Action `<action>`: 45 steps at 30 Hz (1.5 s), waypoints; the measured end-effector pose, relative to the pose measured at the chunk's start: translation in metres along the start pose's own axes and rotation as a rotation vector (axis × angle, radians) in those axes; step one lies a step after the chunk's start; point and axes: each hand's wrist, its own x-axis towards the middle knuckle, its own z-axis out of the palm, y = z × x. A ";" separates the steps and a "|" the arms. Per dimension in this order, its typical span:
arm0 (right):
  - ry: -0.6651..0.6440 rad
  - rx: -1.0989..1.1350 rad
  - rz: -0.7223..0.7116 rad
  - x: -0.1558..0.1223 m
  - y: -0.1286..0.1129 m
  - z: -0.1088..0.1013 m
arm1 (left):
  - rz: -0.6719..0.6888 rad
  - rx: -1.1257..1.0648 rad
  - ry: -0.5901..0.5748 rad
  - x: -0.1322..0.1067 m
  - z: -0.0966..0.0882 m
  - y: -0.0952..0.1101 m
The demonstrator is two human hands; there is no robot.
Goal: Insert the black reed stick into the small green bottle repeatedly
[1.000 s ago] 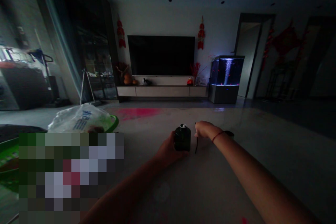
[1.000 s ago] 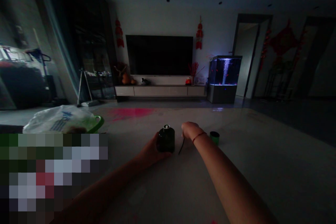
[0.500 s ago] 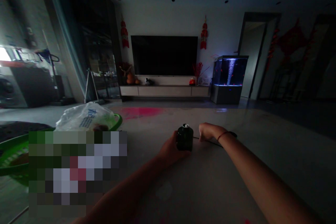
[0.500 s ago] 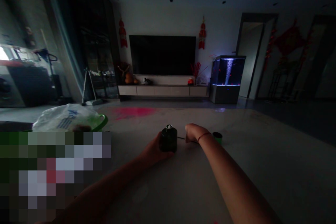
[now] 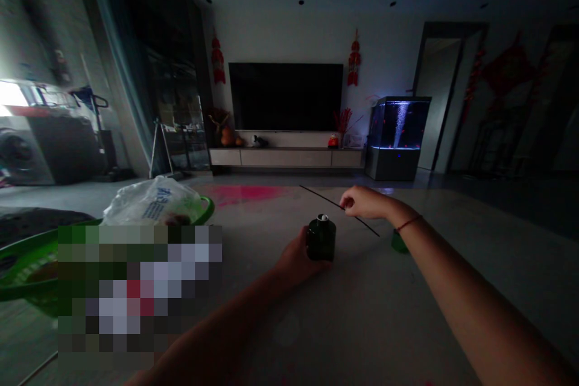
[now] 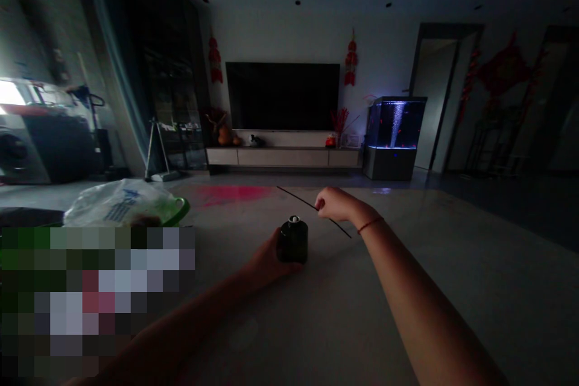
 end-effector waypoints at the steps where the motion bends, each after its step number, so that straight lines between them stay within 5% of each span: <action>1: 0.073 0.066 -0.033 -0.002 -0.003 -0.007 | 0.008 -0.012 -0.007 0.000 0.000 0.000; 6: 0.414 0.428 -0.190 -0.015 -0.026 -0.039 | -0.009 -0.013 -0.002 0.001 0.000 -0.001; 9: 0.487 0.590 -0.269 -0.023 -0.039 -0.049 | -0.003 -0.010 0.002 0.001 0.001 -0.002; 30: 0.235 0.477 -0.240 -0.005 -0.037 -0.014 | 0.022 0.003 0.001 0.001 0.001 -0.001; 45: 0.268 0.450 -0.188 -0.003 -0.033 -0.016 | 0.006 -0.013 -0.007 0.000 -0.001 0.004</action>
